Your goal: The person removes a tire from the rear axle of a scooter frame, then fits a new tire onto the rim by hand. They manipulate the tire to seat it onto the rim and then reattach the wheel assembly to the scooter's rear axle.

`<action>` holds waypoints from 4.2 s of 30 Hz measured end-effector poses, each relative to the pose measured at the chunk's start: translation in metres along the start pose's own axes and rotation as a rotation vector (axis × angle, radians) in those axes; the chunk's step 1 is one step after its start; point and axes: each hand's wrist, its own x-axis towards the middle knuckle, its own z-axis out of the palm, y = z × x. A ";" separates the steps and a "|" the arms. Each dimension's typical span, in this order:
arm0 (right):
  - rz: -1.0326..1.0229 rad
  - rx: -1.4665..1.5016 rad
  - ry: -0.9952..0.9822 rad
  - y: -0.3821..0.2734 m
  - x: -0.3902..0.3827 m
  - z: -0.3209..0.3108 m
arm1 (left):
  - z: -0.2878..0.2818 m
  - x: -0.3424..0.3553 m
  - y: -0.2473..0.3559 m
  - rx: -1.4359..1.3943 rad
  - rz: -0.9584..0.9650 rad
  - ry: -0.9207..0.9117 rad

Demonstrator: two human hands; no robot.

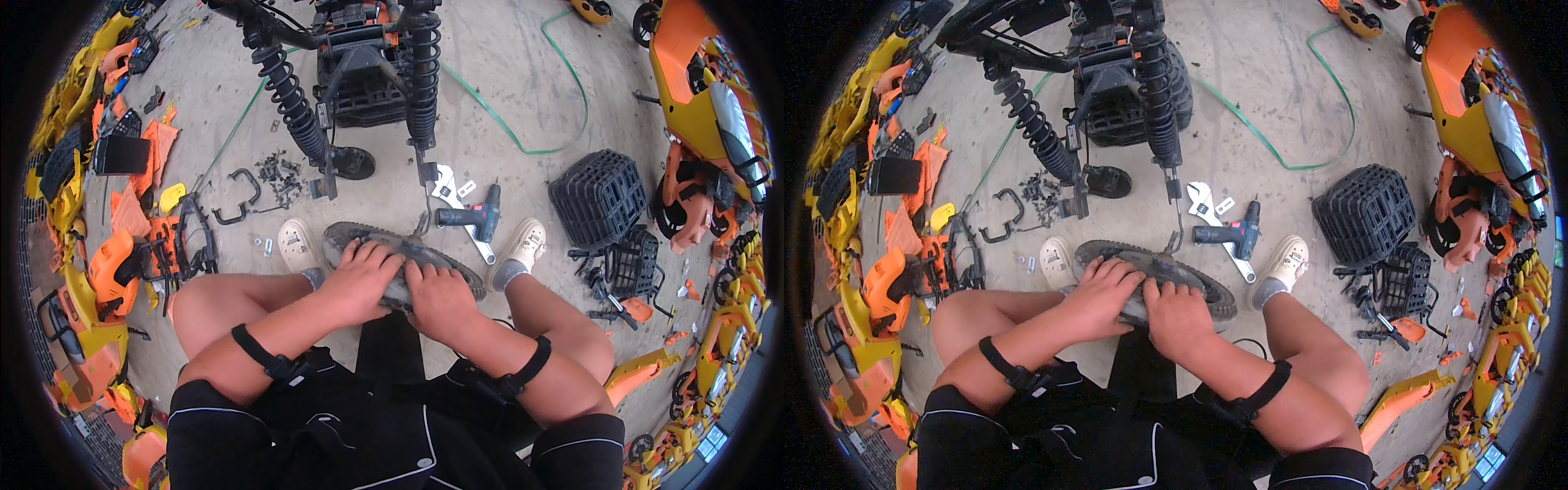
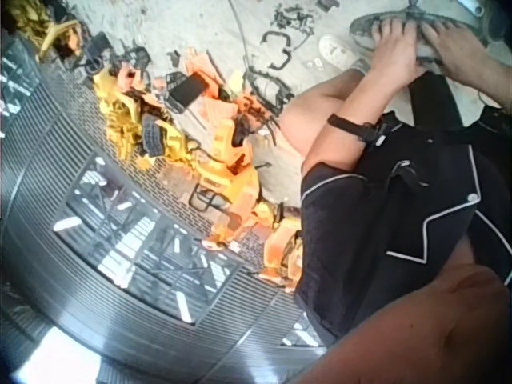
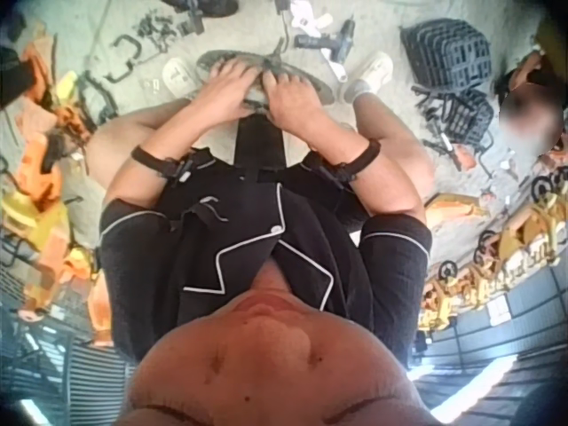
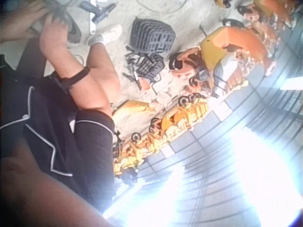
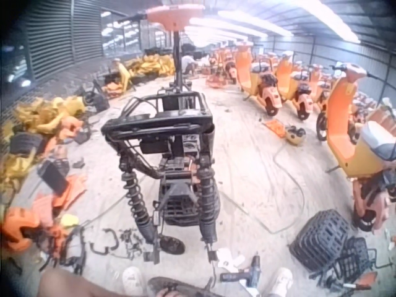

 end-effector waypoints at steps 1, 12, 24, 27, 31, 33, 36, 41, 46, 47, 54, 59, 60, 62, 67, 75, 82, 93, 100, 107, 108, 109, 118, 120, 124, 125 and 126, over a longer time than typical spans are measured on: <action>-0.003 0.039 -0.005 0.000 0.000 -0.001 | 0.000 0.000 -0.001 0.036 0.027 0.015; -0.106 0.216 0.113 0.003 -0.007 -0.022 | -0.035 0.005 0.007 0.112 0.156 0.040; -0.123 0.079 0.124 -0.001 -0.044 -0.072 | -0.081 -0.025 0.029 0.033 -0.015 0.009; -0.052 0.103 0.085 0.010 -0.031 -0.065 | -0.067 -0.013 0.010 0.022 0.010 0.063; -0.015 0.141 -0.064 0.019 -0.008 -0.053 | -0.046 -0.003 -0.009 0.034 -0.005 -0.001; -0.015 0.131 -0.063 0.012 -0.002 -0.046 | -0.040 0.001 -0.012 0.075 0.035 0.046; 0.050 0.216 -0.176 0.001 0.002 -0.028 | -0.029 0.011 -0.016 0.168 0.122 0.059; 0.028 0.173 -0.199 0.001 -0.001 -0.017 | -0.012 0.010 -0.011 0.176 0.163 0.007; 0.042 0.179 -0.121 -0.001 -0.002 -0.010 | -0.013 0.013 -0.010 0.149 0.125 -0.004; 0.049 0.180 -0.108 -0.002 -0.003 -0.010 | -0.013 0.013 -0.011 0.146 0.120 0.009; 0.072 0.176 -0.083 0.003 -0.006 -0.011 | -0.018 0.015 -0.013 0.111 0.070 -0.003; 0.062 0.188 -0.063 0.005 -0.006 -0.006 | -0.018 0.012 -0.013 0.076 0.020 -0.039; 0.059 0.197 -0.070 0.004 -0.006 -0.005 | -0.020 0.010 -0.009 0.067 0.015 -0.033; 0.054 0.215 -0.085 0.002 -0.006 -0.002 | -0.023 0.007 -0.002 0.067 0.042 -0.032; 0.007 0.232 -0.126 0.004 -0.007 0.000 | -0.013 0.004 0.007 0.095 0.099 -0.088; 0.101 0.433 0.020 0.040 0.011 -0.034 | -0.009 0.000 0.017 0.192 0.155 -0.107; 0.264 0.441 0.091 0.051 0.028 -0.025 | -0.013 0.013 0.012 0.137 0.146 0.067; 0.332 0.451 0.173 0.060 0.032 -0.015 | -0.016 0.013 0.015 0.164 0.093 0.056; 0.358 0.413 0.088 0.054 0.033 -0.025 | -0.016 0.013 0.021 0.209 0.102 0.022; 0.334 0.398 0.080 0.046 0.038 -0.015 | -0.024 0.015 0.028 0.181 0.051 -0.020; 0.303 0.371 0.160 0.046 0.037 -0.010 | -0.023 0.016 0.028 0.182 0.059 -0.017; 0.250 0.355 0.233 0.039 0.037 -0.006 | -0.023 0.013 0.025 0.190 0.046 -0.021; 0.308 0.271 0.088 0.056 0.047 -0.006 | -0.019 0.006 0.019 0.176 0.073 -0.003; 0.368 0.279 0.024 0.075 0.055 -0.006 | -0.021 0.005 0.019 0.178 0.082 -0.007; 0.438 0.405 0.076 0.123 0.071 0.032 | -0.025 0.006 0.018 0.205 0.064 -0.062; 0.416 0.411 0.061 0.138 0.077 0.042 | -0.026 0.006 0.018 0.207 0.050 -0.092; 0.401 0.420 0.046 0.154 0.082 0.052 | -0.026 0.007 0.018 0.208 0.042 -0.127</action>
